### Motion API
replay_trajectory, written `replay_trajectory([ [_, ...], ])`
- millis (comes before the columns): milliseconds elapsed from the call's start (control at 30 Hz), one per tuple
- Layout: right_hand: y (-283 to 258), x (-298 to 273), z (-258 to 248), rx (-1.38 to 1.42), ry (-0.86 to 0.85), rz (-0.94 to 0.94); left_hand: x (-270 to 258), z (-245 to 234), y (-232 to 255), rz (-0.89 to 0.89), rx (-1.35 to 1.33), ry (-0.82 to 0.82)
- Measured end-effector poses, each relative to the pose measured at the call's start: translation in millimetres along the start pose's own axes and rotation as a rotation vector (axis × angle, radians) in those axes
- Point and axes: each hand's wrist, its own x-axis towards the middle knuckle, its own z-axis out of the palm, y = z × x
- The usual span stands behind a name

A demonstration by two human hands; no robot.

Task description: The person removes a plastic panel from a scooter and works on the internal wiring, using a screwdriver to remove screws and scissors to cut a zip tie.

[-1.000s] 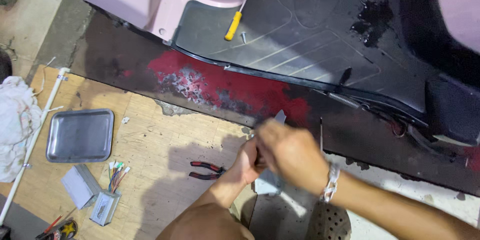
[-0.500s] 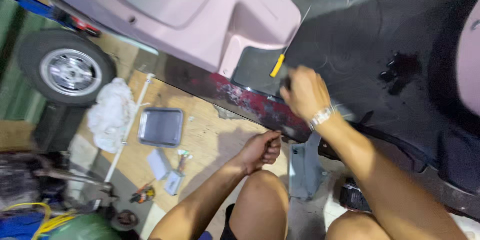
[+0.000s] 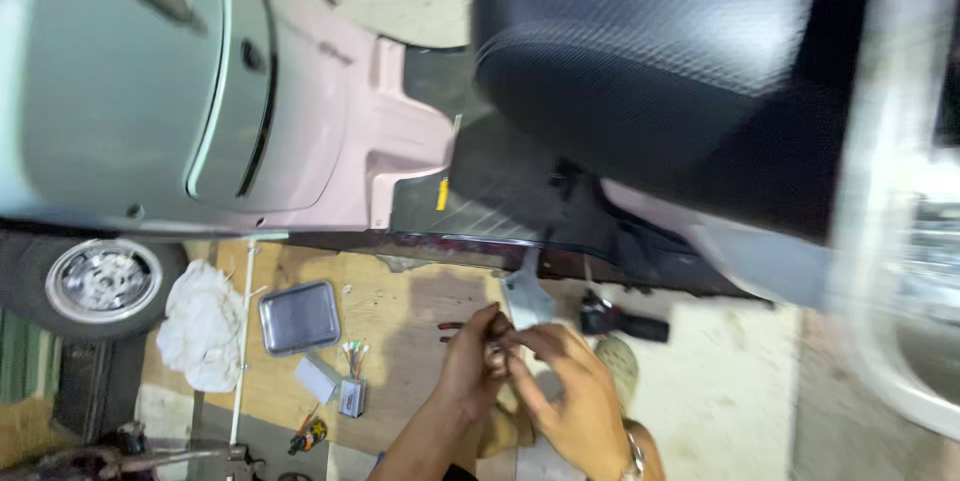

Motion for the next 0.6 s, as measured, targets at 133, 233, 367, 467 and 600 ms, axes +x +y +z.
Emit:
replay_trajectory([
  [133,-38,-55,-41,-0.026,0.035,0.699,-91,93,47,0.261,0.069,-0.339],
  [233,-55,-91,-63,-0.028,0.003,0.544,-162,198,81,0.342,0.258,-0.494],
  [367,-94,-108,-92,-0.12,-0.206,0.653,-190,351,91,0.191,0.178,-0.43],
  [467,-124,-95,-108,-0.187,-0.364,0.848,-212,402,103,0.423,0.562,-0.554],
  [600,-126,-74,-126,-0.247,-0.411,0.726,-235,384,108,0.844,0.719,-0.496],
])
